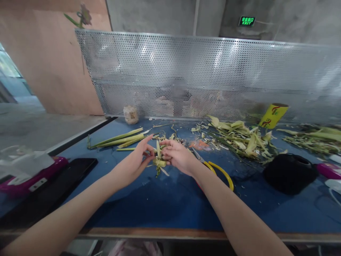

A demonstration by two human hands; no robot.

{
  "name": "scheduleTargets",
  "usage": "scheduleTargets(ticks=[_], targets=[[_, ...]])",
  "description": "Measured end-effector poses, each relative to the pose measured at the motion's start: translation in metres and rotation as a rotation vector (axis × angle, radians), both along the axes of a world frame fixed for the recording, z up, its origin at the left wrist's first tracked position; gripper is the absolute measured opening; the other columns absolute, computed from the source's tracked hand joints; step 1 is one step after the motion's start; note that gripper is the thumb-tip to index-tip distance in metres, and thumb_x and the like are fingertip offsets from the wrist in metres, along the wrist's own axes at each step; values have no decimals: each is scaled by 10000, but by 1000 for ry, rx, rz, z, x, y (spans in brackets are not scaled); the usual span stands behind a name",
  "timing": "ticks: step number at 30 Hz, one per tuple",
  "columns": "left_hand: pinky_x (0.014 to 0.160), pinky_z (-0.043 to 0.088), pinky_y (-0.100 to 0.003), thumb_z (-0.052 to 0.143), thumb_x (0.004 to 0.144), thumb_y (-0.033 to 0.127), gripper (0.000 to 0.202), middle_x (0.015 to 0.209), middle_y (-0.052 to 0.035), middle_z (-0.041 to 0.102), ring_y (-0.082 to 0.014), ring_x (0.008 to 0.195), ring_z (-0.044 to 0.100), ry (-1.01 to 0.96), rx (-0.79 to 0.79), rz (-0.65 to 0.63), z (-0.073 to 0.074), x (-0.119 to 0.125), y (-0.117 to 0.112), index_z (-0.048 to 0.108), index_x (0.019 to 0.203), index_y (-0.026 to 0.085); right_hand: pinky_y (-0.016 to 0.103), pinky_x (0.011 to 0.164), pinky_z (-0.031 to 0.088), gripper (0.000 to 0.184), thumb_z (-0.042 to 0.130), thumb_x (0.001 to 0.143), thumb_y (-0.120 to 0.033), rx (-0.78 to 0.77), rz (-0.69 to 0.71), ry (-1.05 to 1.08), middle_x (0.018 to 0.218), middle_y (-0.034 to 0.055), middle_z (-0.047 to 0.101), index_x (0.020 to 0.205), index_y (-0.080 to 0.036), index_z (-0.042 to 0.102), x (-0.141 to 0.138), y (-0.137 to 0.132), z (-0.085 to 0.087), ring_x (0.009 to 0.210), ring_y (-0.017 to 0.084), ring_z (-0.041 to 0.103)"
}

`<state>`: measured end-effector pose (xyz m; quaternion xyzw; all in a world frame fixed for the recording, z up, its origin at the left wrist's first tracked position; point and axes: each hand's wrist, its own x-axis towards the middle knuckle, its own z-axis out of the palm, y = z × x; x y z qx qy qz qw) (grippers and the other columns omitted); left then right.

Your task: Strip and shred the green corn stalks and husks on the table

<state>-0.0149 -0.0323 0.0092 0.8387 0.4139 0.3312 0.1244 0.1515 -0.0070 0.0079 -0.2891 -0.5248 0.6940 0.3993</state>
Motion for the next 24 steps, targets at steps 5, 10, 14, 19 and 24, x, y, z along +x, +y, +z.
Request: scheduleTargets(ticks=[5, 10, 14, 19, 24], targets=[[773, 434, -326, 353, 799, 126, 566, 872, -47, 529, -138, 769, 515, 57, 104, -18, -3, 0, 3, 127, 1318, 122, 205, 521, 310, 273, 576, 716, -378, 158, -6, -212, 694, -22, 448, 861, -165, 485, -3, -1, -8, 595, 74, 408], [694, 440, -303, 362, 801, 130, 623, 848, -36, 526, -135, 721, 506, 78, 127, 0, -6, -3, 6, 59, 1344, 173, 206, 504, 273, 329, 565, 703, -468, 356, 46, -448, 616, -38, 407, 704, -146, 496, 0, 3, -13, 543, 62, 345], [719, 432, -311, 377, 799, 120, 640, 835, -22, 512, -127, 724, 497, 8, 68, -17, -8, -5, 7, 56, 1346, 205, 205, 498, 290, 345, 558, 696, -486, 353, -19, -442, 593, -43, 388, 674, -149, 484, 0, 4, -11, 521, 58, 342], [701, 445, -293, 420, 808, 195, 624, 834, -21, 503, -121, 749, 505, -319, -152, -44, -9, -7, 9, 89, 1337, 215, 200, 451, 262, 361, 576, 672, -498, 359, -117, -462, 554, -47, 401, 663, -150, 483, 0, 2, -6, 476, 53, 339], [684, 474, -276, 517, 765, 250, 652, 904, -44, 533, -124, 779, 542, -591, -319, -59, -7, -3, 7, 164, 1310, 204, 200, 456, 270, 308, 560, 712, -449, 403, -146, -451, 560, -45, 424, 696, -148, 498, 0, 0, -5, 471, 50, 352]])
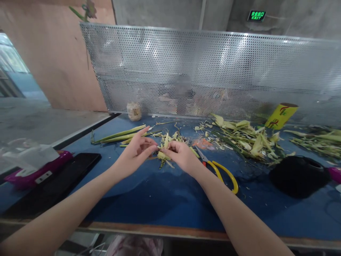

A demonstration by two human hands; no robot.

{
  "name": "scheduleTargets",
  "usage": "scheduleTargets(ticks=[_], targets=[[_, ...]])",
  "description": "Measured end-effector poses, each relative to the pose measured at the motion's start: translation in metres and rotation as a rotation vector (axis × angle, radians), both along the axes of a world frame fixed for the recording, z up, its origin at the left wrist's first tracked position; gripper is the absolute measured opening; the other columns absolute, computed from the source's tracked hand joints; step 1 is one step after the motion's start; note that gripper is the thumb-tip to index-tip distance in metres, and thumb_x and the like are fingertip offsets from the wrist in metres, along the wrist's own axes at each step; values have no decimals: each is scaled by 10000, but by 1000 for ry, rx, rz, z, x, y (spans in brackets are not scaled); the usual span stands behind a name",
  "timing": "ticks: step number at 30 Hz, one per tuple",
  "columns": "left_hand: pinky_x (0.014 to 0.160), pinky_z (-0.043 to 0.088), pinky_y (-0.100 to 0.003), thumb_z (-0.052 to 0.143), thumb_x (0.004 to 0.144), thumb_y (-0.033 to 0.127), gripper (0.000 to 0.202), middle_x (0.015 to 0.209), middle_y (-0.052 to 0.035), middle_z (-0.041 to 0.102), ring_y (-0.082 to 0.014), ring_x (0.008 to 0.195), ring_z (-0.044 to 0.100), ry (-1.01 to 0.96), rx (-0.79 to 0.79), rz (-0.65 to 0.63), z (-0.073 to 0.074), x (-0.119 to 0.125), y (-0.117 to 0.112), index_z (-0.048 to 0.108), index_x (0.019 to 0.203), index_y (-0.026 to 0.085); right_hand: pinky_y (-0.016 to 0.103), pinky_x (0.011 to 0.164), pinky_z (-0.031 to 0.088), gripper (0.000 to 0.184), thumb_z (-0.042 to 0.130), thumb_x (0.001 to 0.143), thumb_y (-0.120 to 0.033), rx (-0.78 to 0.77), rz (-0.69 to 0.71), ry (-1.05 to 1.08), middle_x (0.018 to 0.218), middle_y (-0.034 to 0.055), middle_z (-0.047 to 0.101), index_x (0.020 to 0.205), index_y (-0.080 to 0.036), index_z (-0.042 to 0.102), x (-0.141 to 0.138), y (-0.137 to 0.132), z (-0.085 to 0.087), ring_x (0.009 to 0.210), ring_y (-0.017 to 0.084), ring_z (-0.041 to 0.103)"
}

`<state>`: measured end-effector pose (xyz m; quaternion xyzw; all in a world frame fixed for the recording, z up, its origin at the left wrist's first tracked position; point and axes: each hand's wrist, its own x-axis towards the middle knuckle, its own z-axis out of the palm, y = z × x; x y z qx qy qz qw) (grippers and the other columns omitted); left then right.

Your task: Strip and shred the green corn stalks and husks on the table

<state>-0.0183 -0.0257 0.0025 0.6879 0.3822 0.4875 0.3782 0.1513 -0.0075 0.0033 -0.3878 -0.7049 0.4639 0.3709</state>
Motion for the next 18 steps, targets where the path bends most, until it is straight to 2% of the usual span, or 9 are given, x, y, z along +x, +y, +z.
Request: scheduleTargets(ticks=[2, 6, 11, 14, 18], targets=[[687, 488, -285, 584, 716, 237, 731, 957, -62, 554, -139, 798, 568, -64, -65, -52, 0, 3, -3, 162, 1312, 216, 200, 449, 266, 304, 557, 716, -441, 14, 11, -4, 550, -47, 420, 679, -146, 494, -1, -3, 2, 463, 49, 350], [567, 511, -292, 655, 647, 226, 788, 877, -49, 618, -122, 605, 587, -159, -153, -47, 1, 9, -6, 214, 1300, 235, 206, 445, 269, 300, 541, 732, -436, 52, -1, -35, 552, -36, 448, 680, -141, 517, -2, -7, 5, 467, 55, 364], [562, 490, -258, 706, 577, 152, 845, 739, -36, 664, -106, 561, 582, -300, -303, -80, 5, 11, -5, 244, 1285, 150, 230, 513, 353, 262, 561, 723, -409, 121, -15, 12, 617, -1, 524, 695, -148, 554, -2, -11, 6, 554, 93, 463], [573, 454, -221, 707, 570, 125, 802, 658, -9, 660, -84, 545, 565, -323, -298, -77, 6, 10, -5, 294, 1257, 128, 242, 540, 386, 230, 574, 715, -382, 109, -17, 65, 650, 6, 542, 753, -155, 567, -4, -13, 6, 583, 104, 492], [594, 444, -225, 694, 591, 138, 732, 658, 3, 651, -86, 568, 567, -349, -236, -75, 6, 8, -7, 329, 1226, 134, 230, 522, 398, 269, 532, 743, -322, 1, 0, 242, 709, -6, 524, 975, -194, 486, -6, -9, 5, 584, 92, 491]])
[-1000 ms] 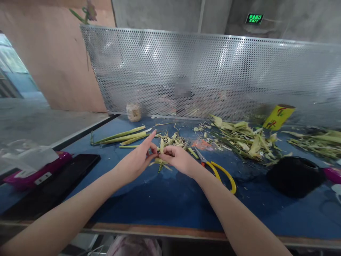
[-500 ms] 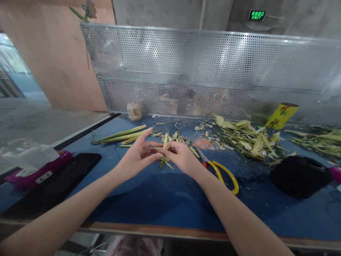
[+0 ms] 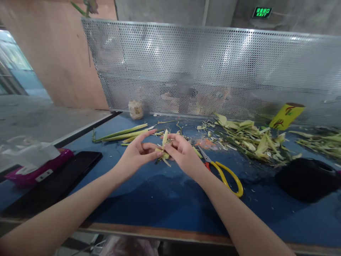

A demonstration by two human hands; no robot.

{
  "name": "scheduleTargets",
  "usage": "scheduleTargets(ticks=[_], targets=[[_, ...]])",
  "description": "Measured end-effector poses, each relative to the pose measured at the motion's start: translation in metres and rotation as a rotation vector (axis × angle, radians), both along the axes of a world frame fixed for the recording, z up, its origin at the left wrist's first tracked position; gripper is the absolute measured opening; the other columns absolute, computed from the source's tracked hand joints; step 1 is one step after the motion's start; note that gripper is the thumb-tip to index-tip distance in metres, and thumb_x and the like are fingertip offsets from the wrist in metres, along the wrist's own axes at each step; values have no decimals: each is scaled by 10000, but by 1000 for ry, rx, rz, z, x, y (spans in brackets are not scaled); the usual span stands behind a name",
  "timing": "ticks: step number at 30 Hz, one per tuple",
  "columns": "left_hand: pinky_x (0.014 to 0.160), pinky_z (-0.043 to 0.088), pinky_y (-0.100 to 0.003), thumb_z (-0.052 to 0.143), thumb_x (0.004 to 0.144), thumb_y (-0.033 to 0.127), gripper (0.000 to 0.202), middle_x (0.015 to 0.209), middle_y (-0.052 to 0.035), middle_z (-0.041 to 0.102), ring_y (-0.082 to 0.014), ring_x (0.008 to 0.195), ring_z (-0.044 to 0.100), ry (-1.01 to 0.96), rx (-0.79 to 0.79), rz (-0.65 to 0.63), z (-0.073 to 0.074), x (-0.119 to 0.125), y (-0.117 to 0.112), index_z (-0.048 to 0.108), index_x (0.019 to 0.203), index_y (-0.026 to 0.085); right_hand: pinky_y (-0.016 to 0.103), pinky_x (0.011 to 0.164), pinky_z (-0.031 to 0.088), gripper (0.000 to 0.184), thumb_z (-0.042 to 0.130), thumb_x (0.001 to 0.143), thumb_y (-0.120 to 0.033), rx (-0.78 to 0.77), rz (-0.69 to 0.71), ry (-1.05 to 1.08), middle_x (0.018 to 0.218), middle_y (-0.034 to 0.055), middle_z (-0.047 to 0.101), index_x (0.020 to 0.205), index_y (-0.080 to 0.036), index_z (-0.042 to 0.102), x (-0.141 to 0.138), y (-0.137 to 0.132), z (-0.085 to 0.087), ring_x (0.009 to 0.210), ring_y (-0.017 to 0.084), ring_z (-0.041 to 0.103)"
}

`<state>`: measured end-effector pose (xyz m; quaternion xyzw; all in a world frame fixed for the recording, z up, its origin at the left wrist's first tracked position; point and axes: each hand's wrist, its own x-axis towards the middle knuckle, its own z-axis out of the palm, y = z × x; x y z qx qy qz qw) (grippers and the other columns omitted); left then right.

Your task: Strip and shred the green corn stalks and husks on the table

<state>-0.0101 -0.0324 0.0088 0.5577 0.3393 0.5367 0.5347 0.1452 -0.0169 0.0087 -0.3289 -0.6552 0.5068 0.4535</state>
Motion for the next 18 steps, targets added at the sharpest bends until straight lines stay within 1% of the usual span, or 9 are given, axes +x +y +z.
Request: scheduleTargets(ticks=[2, 3, 5, 7, 9, 11, 14, 16, 18], targets=[[630, 455, -234, 688, 592, 121, 724, 707, -3, 650, -94, 615, 582, -13, 29, 4, 1, -1, -1, 327, 1220, 145, 218, 534, 409, 296, 558, 708, -247, 14, -7, 46, 752, -10, 509, 984, -210, 458, 1, 2, 0, 624, 89, 496], [651, 461, -240, 684, 592, 110, 726, 723, -3, 647, -98, 639, 589, -12, 42, 6, 1, -1, -2, 321, 1220, 150, 217, 556, 419, 305, 571, 683, -206, 42, -14, 25, 773, -8, 507, 968, -210, 462, 3, 3, 1, 655, 92, 503], [690, 471, -259, 675, 599, 99, 739, 734, -2, 638, -110, 675, 600, 3, 68, 0, 2, -2, -3, 297, 1231, 157, 232, 631, 442, 284, 568, 669, -159, 122, -7, -87, 808, 3, 523, 937, -206, 486, 7, 4, 2, 724, 106, 524], [717, 479, -281, 666, 609, 100, 768, 745, -5, 631, -121, 698, 606, 30, 106, -9, 2, -2, -3, 250, 1252, 163, 258, 698, 449, 206, 527, 716, -172, 198, 23, -230, 839, 20, 554, 920, -202, 515, 12, 4, 4, 779, 125, 545], [730, 484, -295, 666, 611, 104, 803, 754, -6, 620, -132, 726, 605, 57, 155, -5, 2, -3, -2, 205, 1266, 165, 273, 720, 451, 157, 488, 763, -207, 258, 47, -347, 858, 32, 581, 909, -201, 546, 17, 3, 5, 803, 139, 560], [732, 488, -300, 672, 605, 113, 819, 756, -2, 605, -141, 756, 600, 75, 195, 9, 1, -4, -1, 190, 1265, 168, 270, 695, 453, 158, 485, 778, -240, 284, 46, -441, 846, 36, 602, 900, -195, 575, 21, 4, 7, 783, 144, 569], [738, 489, -311, 673, 612, 142, 804, 755, 3, 590, -146, 771, 595, 108, 214, 15, 0, -6, 0, 201, 1262, 180, 251, 613, 438, 195, 485, 783, -303, 291, 17, -566, 784, 36, 619, 869, -184, 613, 25, 5, 10, 692, 134, 563], [749, 487, -322, 669, 624, 160, 795, 760, -1, 593, -146, 762, 598, 135, 211, 9, -1, -7, 0, 201, 1266, 184, 239, 561, 412, 225, 484, 782, -349, 286, 16, -633, 729, 27, 611, 835, -184, 628, 28, 5, 13, 632, 122, 539], [757, 484, -327, 669, 626, 168, 790, 766, -6, 598, -150, 765, 602, 149, 210, 6, -1, -7, -1, 205, 1266, 185, 226, 506, 373, 246, 504, 765, -391, 269, 40, -670, 640, 4, 571, 815, -186, 629, 29, 6, 14, 557, 102, 489]])
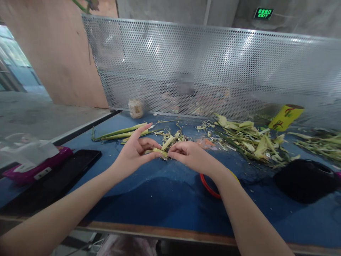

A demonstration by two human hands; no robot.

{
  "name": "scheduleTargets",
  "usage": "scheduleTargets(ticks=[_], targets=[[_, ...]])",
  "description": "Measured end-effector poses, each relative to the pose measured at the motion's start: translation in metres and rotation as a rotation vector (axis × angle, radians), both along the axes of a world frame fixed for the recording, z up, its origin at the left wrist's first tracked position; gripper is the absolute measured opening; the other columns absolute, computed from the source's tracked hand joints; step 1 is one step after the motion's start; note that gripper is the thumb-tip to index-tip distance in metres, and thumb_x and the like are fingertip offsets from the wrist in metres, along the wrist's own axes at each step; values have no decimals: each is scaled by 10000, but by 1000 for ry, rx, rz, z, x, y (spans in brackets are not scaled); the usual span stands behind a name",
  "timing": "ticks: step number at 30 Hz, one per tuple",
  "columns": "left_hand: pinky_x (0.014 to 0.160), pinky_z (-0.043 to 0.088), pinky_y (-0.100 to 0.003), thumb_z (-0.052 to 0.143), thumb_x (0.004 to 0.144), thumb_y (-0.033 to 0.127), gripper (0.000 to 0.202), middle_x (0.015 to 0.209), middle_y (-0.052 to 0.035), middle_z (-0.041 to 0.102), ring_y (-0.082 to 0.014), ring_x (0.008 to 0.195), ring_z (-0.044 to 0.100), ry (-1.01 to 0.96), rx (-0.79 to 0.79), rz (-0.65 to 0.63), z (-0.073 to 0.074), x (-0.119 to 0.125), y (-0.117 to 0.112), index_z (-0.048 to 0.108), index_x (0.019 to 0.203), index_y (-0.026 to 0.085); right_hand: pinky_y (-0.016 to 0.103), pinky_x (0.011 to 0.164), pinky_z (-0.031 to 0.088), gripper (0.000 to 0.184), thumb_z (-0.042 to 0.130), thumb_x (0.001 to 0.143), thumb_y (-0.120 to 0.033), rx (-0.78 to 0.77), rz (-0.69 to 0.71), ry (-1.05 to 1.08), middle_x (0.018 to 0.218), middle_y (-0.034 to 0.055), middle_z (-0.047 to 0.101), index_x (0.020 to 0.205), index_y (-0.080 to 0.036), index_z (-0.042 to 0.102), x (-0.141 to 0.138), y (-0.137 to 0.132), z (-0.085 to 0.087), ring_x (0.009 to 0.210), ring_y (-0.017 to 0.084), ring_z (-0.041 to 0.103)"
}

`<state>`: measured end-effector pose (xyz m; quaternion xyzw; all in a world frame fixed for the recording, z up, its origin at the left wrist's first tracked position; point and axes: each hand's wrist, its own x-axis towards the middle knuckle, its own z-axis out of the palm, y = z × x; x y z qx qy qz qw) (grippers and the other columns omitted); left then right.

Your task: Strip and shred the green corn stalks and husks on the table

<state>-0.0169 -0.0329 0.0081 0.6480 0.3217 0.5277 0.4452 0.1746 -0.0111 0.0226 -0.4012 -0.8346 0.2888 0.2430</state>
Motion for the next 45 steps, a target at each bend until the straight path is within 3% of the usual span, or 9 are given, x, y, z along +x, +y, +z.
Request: scheduleTargets(ticks=[4, 9, 15, 19, 29, 36, 41, 45], targets=[[740, 485, -320, 676, 617, 167, 801, 768, -10, 606, -153, 755, 608, -14, -17, -9, 1, 0, 0, 205, 1265, 183, 207, 453, 302, 316, 622, 665, -406, -2, 15, -26, 543, -47, 443, 886, -180, 613, 0, 0, -1, 478, 71, 379], [729, 474, -304, 665, 623, 144, 784, 767, -17, 619, -140, 728, 608, 16, -35, -24, 3, 0, -1, 213, 1263, 169, 219, 534, 348, 148, 579, 718, -297, 61, 73, -66, 610, -7, 549, 674, -174, 649, 1, 1, 1, 569, 91, 463], [760, 465, -321, 657, 638, 153, 799, 762, -14, 617, -152, 770, 607, 65, -33, -84, 3, 0, -2, 180, 1279, 178, 239, 578, 389, 186, 537, 749, -313, -26, 79, 45, 681, 16, 635, 765, -188, 674, 10, 5, 5, 605, 114, 529], [738, 459, -322, 644, 649, 147, 785, 772, -21, 620, -158, 755, 609, 90, -15, -180, 0, 0, -2, 182, 1281, 191, 238, 583, 386, 263, 450, 809, -321, -73, 148, 10, 570, 1, 588, 749, -167, 655, 13, 5, 8, 555, 102, 505], [668, 400, -253, 620, 665, 183, 811, 776, -15, 646, -128, 705, 567, 402, 117, -194, 3, 4, -10, 154, 1328, 220, 235, 559, 382, 191, 551, 735, -337, -17, 136, -23, 667, 13, 601, 727, -175, 651, 12, 5, 12, 609, 115, 507], [715, 432, -292, 584, 692, 197, 805, 794, -26, 605, -150, 766, 574, 385, 109, -162, -1, 3, -5, 105, 1338, 209, 225, 516, 329, 137, 528, 753, -253, 360, 42, -65, 598, -2, 546, 679, -180, 616, 2, -10, 14, 546, 94, 441], [715, 457, -301, 569, 694, 160, 715, 765, -4, 577, -143, 747, 589, 271, 61, -103, -3, 3, -2, 181, 1293, 212, 277, 649, 331, 128, 517, 767, -235, 662, 15, -103, 632, 17, 559, 686, -187, 605, -6, -15, 10, 668, 135, 475], [694, 463, -295, 586, 681, 161, 665, 735, 12, 565, -146, 729, 602, 253, 41, -63, -3, 3, -1, 241, 1248, 210, 320, 712, 281, 151, 511, 784, -254, 811, -75, -170, 703, 27, 580, 687, -202, 614, -11, -19, 7, 736, 154, 474]])
